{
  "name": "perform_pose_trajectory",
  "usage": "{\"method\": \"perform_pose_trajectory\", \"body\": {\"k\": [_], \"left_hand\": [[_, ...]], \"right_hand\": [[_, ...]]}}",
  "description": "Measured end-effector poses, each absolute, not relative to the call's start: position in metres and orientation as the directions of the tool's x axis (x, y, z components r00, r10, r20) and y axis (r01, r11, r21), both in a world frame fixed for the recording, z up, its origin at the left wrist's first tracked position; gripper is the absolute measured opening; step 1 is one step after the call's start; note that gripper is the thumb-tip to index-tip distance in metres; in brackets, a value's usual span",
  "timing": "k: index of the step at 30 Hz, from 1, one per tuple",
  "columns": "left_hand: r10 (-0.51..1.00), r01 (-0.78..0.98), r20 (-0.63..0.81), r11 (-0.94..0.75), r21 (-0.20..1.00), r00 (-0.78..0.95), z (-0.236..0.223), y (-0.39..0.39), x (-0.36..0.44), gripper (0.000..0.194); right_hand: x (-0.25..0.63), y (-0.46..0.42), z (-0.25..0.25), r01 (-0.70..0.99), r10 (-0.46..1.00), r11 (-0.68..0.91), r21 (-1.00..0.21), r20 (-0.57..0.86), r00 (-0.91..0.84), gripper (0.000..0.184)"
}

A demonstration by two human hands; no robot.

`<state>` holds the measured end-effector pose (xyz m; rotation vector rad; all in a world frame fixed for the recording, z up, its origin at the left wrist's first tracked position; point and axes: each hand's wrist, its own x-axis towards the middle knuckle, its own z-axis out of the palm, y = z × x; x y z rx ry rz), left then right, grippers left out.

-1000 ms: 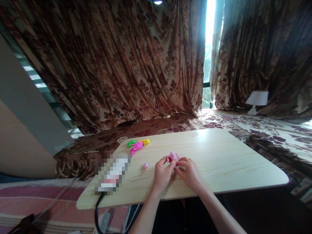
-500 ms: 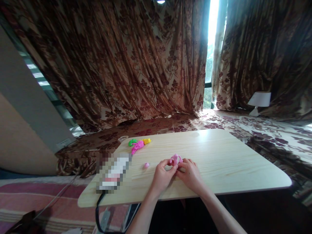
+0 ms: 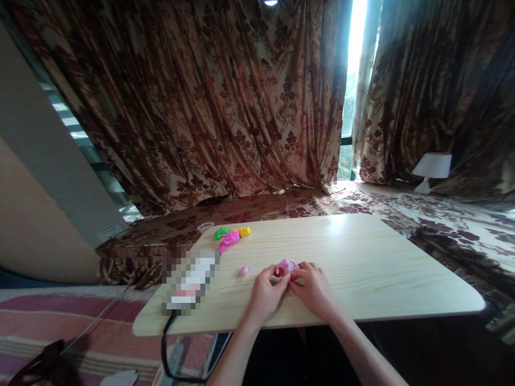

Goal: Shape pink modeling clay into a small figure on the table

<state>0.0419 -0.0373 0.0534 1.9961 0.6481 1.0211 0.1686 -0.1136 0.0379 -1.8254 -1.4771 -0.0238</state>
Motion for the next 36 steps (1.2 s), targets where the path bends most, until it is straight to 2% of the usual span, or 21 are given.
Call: {"method": "perform_pose_trajectory", "body": {"k": [7, 27, 30, 34, 36], "left_hand": [[0.693, 0.076, 0.418, -0.562, 0.824, 0.587, 0.056, -0.039, 0.039, 0.016], [0.68, 0.213, 0.447, -0.657, 0.723, 0.581, 0.038, -0.032, 0.041, 0.008], [0.681, 0.226, 0.456, -0.666, 0.71, 0.573, 0.037, -0.032, 0.04, 0.006], [0.676, 0.233, 0.464, -0.676, 0.699, 0.572, 0.038, -0.032, 0.039, 0.006], [0.671, 0.231, 0.47, -0.683, 0.693, 0.573, 0.04, -0.033, 0.039, 0.007]], "right_hand": [[0.17, -0.122, 0.039, 0.837, 0.834, 0.013, -0.548, 0.468, 0.293, 0.019], [0.171, -0.121, 0.032, 0.81, 0.809, 0.008, -0.586, 0.48, 0.34, 0.008], [0.175, -0.131, 0.03, 0.801, 0.8, 0.033, -0.597, 0.496, 0.337, 0.018], [0.182, -0.141, 0.033, 0.779, 0.778, 0.079, -0.622, 0.526, 0.342, 0.044], [0.183, -0.139, 0.039, 0.77, 0.783, 0.121, -0.626, 0.537, 0.314, 0.046]]}}
